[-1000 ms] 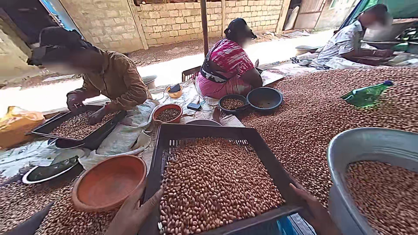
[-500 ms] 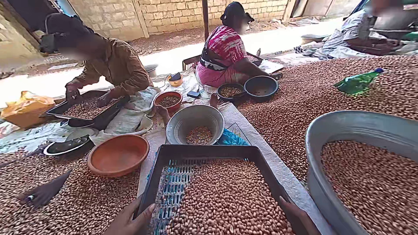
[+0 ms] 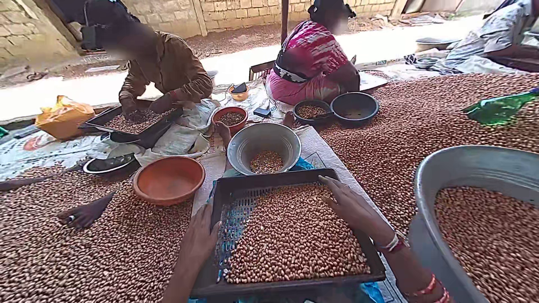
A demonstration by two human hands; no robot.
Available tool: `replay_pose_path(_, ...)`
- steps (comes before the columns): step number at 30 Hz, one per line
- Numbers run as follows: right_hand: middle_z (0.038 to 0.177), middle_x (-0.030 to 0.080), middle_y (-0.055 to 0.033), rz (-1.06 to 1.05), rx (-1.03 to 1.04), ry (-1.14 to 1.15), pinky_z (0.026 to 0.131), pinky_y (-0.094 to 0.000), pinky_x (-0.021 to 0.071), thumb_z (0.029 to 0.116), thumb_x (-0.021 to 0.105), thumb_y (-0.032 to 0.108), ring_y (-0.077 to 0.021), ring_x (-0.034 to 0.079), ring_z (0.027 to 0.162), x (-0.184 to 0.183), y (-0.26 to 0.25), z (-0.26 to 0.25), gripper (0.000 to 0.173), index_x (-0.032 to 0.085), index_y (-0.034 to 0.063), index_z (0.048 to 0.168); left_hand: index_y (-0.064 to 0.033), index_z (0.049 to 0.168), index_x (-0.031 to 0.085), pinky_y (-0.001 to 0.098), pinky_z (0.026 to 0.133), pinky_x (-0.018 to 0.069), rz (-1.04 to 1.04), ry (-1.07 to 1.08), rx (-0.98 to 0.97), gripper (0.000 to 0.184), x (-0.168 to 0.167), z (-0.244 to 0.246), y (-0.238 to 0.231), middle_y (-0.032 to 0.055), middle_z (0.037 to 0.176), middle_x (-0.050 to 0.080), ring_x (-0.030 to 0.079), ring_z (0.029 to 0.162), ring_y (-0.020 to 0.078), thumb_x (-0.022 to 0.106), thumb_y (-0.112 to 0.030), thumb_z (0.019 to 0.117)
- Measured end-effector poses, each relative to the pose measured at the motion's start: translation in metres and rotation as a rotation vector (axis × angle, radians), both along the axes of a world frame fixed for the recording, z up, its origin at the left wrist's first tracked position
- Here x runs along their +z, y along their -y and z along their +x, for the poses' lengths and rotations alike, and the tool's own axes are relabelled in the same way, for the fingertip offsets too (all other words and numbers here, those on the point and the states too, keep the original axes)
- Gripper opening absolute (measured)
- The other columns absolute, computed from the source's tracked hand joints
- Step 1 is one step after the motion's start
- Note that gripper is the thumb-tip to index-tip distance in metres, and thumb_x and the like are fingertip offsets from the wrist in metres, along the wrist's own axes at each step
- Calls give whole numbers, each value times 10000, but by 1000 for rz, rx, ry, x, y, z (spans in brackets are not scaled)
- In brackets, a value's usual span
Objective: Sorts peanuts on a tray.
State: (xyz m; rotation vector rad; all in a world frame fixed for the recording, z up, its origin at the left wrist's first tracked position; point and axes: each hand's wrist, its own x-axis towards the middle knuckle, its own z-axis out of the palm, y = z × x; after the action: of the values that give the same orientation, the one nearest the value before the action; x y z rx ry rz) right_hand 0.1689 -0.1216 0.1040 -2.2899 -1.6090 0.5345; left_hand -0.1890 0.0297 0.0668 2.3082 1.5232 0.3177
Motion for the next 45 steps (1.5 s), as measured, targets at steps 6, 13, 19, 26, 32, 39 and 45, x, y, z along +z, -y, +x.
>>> replay_pose_path(6,1337,655,-206,-267,325,100,995,-660,459,1047,567,222,-420,600,1270,-12,-95,-16,365,631,101,1386,-92,1563,439,505,1219,316,-269,-88,-681,570,5,88,42,180,1599,421,398,1485,343,606,-214,1032)
replay_pose_path(13,1445,479,-336,-271,508,173,926,-644,500,975,601,28,-530,557,1229,-56,-111,-107,536,463,-13,1491,-115,1438,613,559,1239,226,-296,-364,-608,441,-17,71,11,146,1606,429,353,1515,324,618,-163,999)
replay_pose_path(19,1256,640,-263,-188,1090,4,788,-651,523,976,646,95,-460,672,1007,-34,-55,-158,350,634,14,1317,-150,1345,679,629,1054,443,-373,-545,-403,337,33,39,-17,181,1314,676,612,1252,408,617,-216,1021)
replay_pose_path(26,1042,724,-193,-21,1043,52,771,-614,522,1015,619,124,-406,700,947,21,-83,-101,234,701,72,1228,-85,1197,734,551,979,504,-136,-220,-335,241,39,100,-41,152,1176,705,669,1122,337,638,-185,999)
replay_pose_path(32,923,722,-178,69,675,153,737,-608,502,1028,568,168,-393,699,881,35,-94,1,201,730,55,1061,-106,1248,729,535,1015,497,-99,-253,-371,278,-5,151,-59,152,1257,685,644,1201,335,559,-187,1044)
replay_pose_path(39,983,734,-183,14,544,93,796,-632,502,1002,613,210,-405,698,956,-15,-119,36,210,744,60,1070,-35,1107,765,540,900,549,120,-147,-388,232,-51,161,-61,179,1099,736,692,1078,383,571,-132,1023)
replay_pose_path(45,859,686,-198,-76,699,75,696,-576,486,1020,574,162,-404,678,834,-33,-105,20,207,706,4,994,-84,1221,735,538,1015,503,-70,-186,-252,291,-46,167,-60,167,1203,716,659,1182,358,603,-231,1007)
